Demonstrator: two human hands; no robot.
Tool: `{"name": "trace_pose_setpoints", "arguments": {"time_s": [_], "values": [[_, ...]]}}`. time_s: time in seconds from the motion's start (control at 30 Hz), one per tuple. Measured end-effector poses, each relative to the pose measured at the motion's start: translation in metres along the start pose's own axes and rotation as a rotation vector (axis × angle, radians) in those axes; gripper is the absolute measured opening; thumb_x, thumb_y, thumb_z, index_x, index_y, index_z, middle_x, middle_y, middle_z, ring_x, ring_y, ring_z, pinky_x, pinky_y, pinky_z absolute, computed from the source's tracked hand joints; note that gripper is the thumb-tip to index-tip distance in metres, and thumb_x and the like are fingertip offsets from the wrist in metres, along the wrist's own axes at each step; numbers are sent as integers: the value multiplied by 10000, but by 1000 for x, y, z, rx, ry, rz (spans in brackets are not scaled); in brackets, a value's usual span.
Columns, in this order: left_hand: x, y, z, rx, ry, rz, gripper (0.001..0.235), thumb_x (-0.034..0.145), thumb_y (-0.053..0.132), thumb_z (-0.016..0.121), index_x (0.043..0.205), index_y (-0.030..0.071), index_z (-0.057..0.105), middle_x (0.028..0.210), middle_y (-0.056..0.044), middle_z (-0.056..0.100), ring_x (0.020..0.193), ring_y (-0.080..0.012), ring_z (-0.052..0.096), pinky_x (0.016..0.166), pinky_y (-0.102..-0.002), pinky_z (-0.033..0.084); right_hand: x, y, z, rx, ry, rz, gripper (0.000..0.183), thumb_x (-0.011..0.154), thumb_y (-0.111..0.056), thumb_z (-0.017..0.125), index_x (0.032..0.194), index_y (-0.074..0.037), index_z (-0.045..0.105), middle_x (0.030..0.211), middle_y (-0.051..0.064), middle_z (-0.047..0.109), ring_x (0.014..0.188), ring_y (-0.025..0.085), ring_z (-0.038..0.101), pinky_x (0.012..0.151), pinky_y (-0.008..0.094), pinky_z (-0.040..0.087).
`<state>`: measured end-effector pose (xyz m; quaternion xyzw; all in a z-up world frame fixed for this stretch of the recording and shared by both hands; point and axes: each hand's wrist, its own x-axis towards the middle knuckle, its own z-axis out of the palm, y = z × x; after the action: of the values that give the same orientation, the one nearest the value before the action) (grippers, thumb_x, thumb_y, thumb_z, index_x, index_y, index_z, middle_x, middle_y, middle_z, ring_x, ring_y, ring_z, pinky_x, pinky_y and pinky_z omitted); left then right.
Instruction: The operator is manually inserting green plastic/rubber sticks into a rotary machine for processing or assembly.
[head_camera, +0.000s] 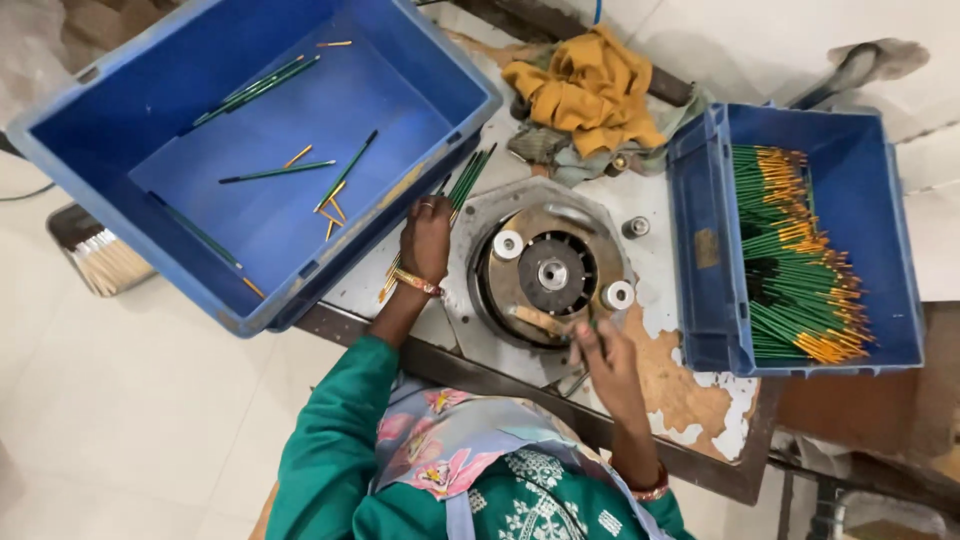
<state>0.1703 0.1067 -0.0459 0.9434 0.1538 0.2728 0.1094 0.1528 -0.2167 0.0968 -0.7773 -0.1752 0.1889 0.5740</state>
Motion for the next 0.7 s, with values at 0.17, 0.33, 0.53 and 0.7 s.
{"name": "trace_pose_setpoints", "arguments": {"time_s": [0.17,0.33,0.53,0.7], "values": [[15,2,1,-7,-55,-80,131,878,33,628,988,24,700,1074,-146,678,1090,-316,641,950,-363,527,-8,14,0,-68,-9,129,395,1040,-376,522,1016,-21,693,642,4,575,591,65,507,510,244,384],[19,10,1,73,44,-60,128,845,31,635,952,31,704,1119,-145,689,1085,-311,656,920,-358,566,-10,24,1,-90,-21,53,411,1065,-373,522,1031,-3,697,651,10,576,647,74,531,601,259,419],[28,20,-3,143,-180,-103,122,834,10,652,937,21,717,1080,-158,689,1064,-320,668,799,-370,601,-16,10,7,-26,-99,-55,439,1064,-391,537,1015,28,656,799,20,639,665,90,571,624,267,477],[34,21,-14,31,-183,-193,67,861,48,665,885,35,726,1071,-161,690,1047,-338,662,802,-437,583,-24,10,4,-152,-94,78,453,1031,-415,530,1044,2,707,640,41,595,619,96,570,589,278,448]]}}
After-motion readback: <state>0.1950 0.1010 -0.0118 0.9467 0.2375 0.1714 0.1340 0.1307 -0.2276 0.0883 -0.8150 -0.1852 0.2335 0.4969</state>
